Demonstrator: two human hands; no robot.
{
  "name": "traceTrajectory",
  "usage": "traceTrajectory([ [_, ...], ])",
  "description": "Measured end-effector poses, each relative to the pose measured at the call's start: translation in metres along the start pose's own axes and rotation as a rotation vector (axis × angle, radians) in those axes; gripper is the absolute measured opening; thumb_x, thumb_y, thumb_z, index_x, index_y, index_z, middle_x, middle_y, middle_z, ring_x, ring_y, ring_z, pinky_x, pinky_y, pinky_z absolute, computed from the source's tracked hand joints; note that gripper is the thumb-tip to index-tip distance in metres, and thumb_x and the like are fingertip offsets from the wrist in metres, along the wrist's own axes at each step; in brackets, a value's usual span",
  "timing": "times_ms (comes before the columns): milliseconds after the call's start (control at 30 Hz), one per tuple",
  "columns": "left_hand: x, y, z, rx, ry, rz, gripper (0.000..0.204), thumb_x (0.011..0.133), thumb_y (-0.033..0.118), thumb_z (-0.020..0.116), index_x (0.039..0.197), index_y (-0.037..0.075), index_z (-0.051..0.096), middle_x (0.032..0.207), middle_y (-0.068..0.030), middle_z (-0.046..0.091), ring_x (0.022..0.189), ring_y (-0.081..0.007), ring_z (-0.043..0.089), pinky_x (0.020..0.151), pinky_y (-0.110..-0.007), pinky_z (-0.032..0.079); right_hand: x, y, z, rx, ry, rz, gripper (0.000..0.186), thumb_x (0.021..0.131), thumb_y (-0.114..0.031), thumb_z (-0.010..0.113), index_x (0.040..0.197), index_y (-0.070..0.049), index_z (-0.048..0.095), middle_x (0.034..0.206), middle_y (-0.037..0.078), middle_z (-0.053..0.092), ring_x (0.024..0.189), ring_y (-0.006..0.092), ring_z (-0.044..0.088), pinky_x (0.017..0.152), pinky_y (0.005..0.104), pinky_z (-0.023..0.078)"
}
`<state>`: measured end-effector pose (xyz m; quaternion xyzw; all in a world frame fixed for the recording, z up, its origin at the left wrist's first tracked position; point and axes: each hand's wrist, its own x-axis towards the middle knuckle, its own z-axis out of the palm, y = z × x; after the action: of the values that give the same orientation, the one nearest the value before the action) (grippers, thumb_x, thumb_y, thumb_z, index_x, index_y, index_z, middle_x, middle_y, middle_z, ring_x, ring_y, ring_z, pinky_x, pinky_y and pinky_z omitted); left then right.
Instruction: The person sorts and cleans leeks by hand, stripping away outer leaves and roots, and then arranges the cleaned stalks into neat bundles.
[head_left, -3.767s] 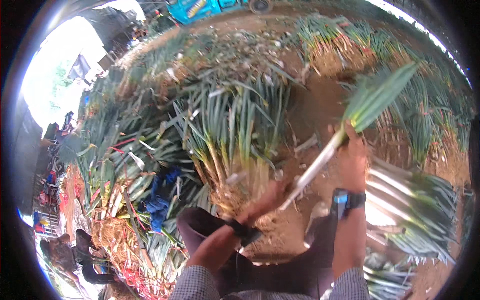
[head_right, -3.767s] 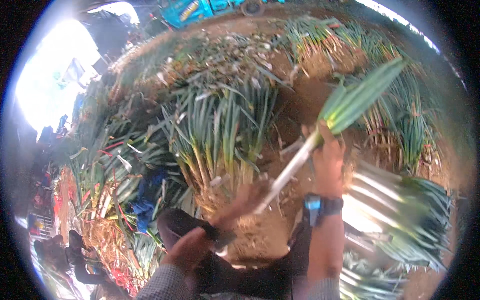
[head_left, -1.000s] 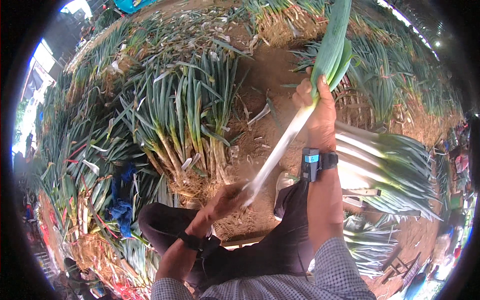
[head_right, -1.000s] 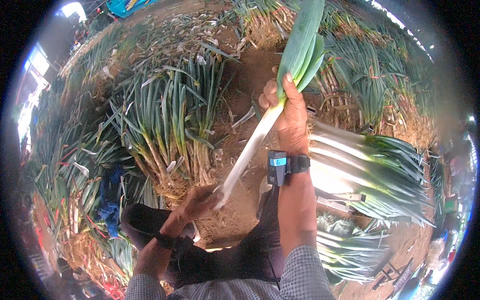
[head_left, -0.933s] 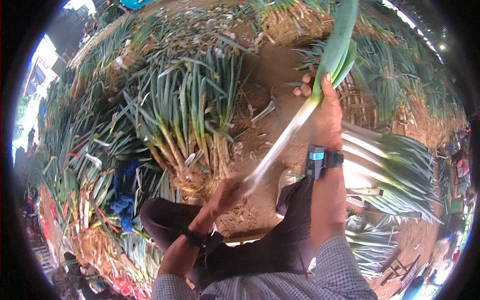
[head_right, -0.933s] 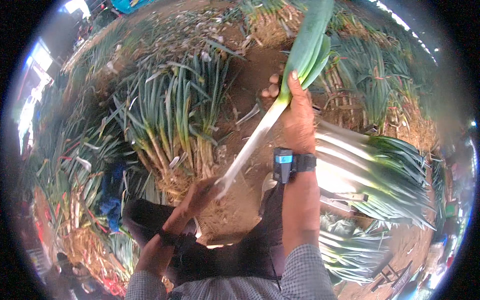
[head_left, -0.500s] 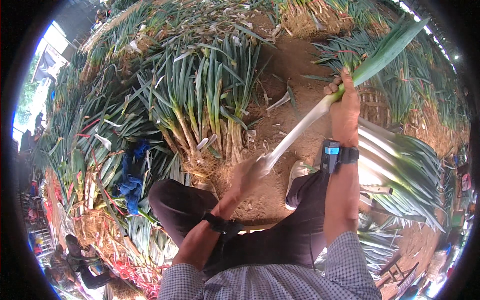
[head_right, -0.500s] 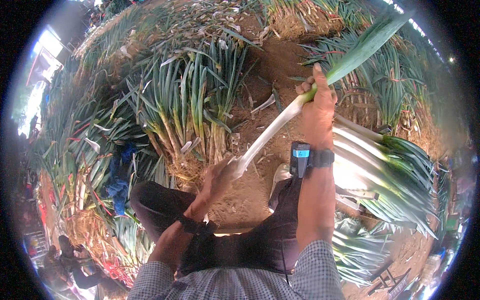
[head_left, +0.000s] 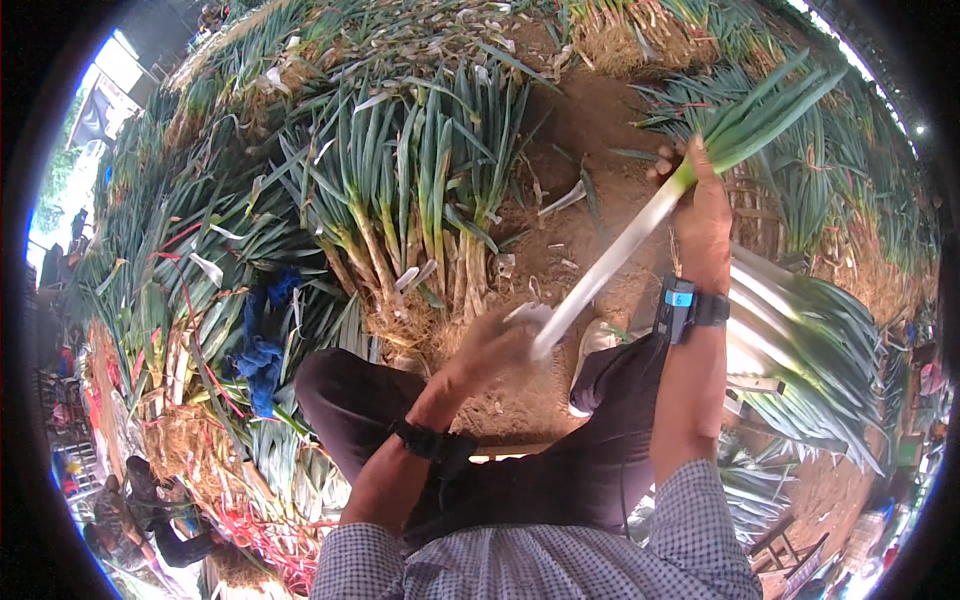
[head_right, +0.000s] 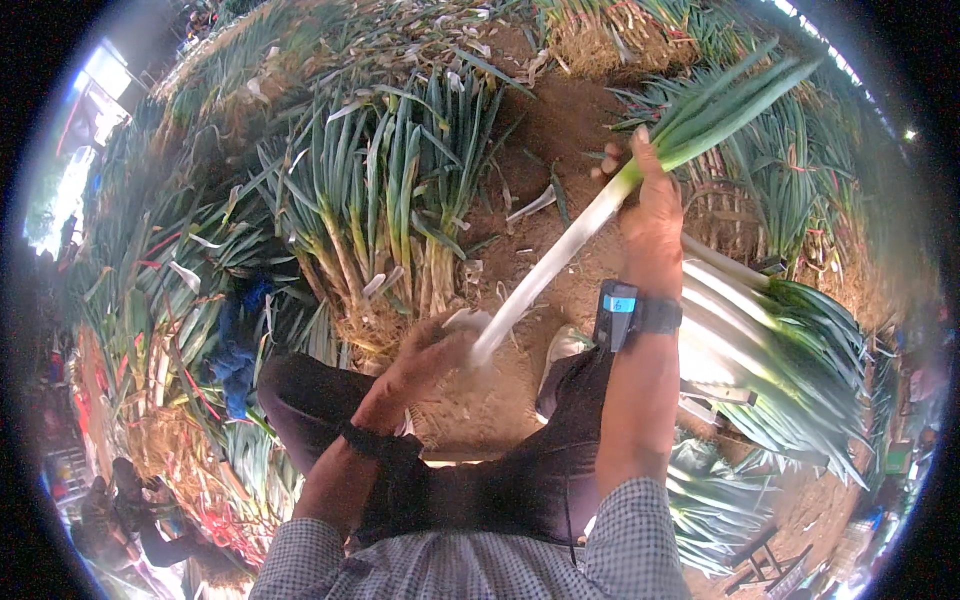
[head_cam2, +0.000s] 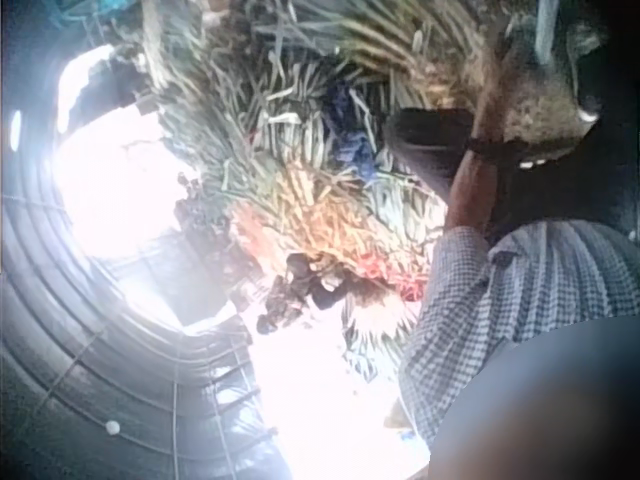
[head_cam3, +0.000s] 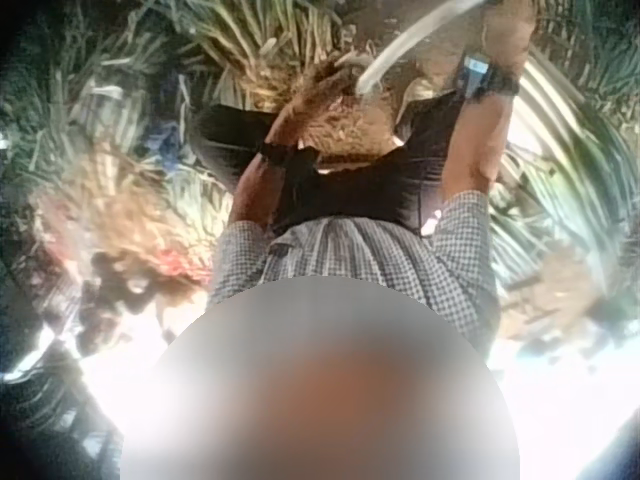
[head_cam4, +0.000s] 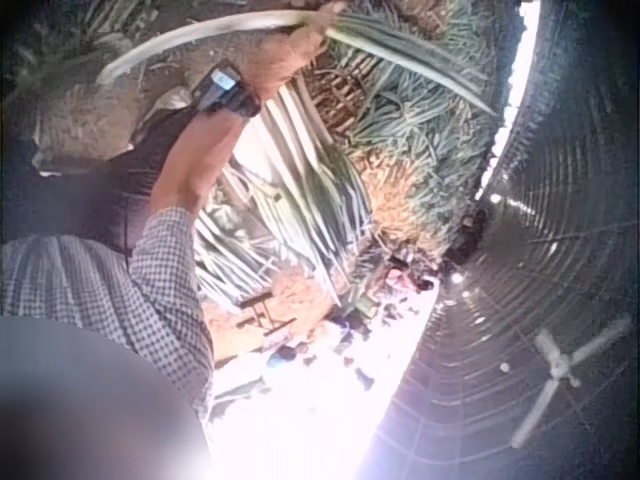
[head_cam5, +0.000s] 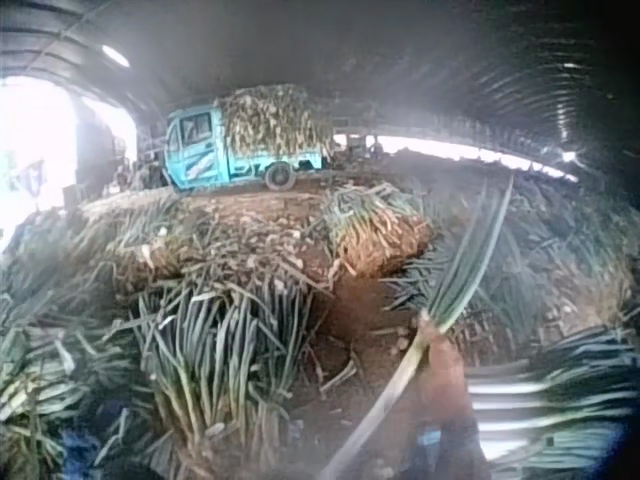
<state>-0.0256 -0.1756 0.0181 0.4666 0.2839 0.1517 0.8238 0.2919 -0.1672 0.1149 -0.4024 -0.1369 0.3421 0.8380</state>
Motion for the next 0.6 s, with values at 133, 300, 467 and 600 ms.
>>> traceTrajectory([
  [133,0.013,-0.012,-0.003,0.311,0.127,0.124,0.042,0.097,0.022,0.061,0.13,-0.003,0.052,0.111,-0.009,0.065,0.092,-0.0133,0.062,0.074,-0.027,0.053,0.002,0.006,-0.019,0.151,-0.042,0.056,0.021,0.091,-0.02,0.07,0.1,-0.01,0.054,0.073,0.003,0.05,0.057,0.0127,0.044,0.052,0.0283,0.041],
  [300,0.017,-0.019,0.01,0.136,0.135,0.092,0.025,0.096,0.017,0.056,0.116,0.003,0.062,0.08,-0.0034,0.064,0.064,-0.0084,0.057,0.053,-0.025,0.045,0.011,0.0,-0.026,0.423,-0.423,0.103,0.028,0.1,-0.022,0.055,0.118,0.0,0.054,0.073,0.0,0.044,0.057,0.0074,0.037,0.052,0.0232,0.036],
  [467,-0.001,0.005,0.02,-0.136,0.112,-0.159,0.027,0.096,0.015,0.055,0.119,0.001,0.06,0.08,0.0001,0.061,0.061,-0.0082,0.055,0.052,-0.025,0.045,0.011,-0.005,-0.02,0.58,-0.593,0.107,0.034,0.1,-0.025,0.054,0.123,-0.001,0.051,0.076,0.001,0.045,0.058,0.0078,0.039,0.053,0.0241,0.038],
  [600,-0.004,0.007,0.018,-0.224,0.071,0.038,0.03,0.095,0.015,0.058,0.123,0.002,0.058,0.087,-0.0013,0.061,0.066,-0.0077,0.057,0.054,-0.025,0.046,-0.015,-0.002,0.018,0.296,-0.294,0.044,0.038,0.093,-0.03,0.065,0.119,-0.003,0.054,0.078,0.002,0.05,0.066,0.0116,0.045,0.058,0.0265,0.041],
])
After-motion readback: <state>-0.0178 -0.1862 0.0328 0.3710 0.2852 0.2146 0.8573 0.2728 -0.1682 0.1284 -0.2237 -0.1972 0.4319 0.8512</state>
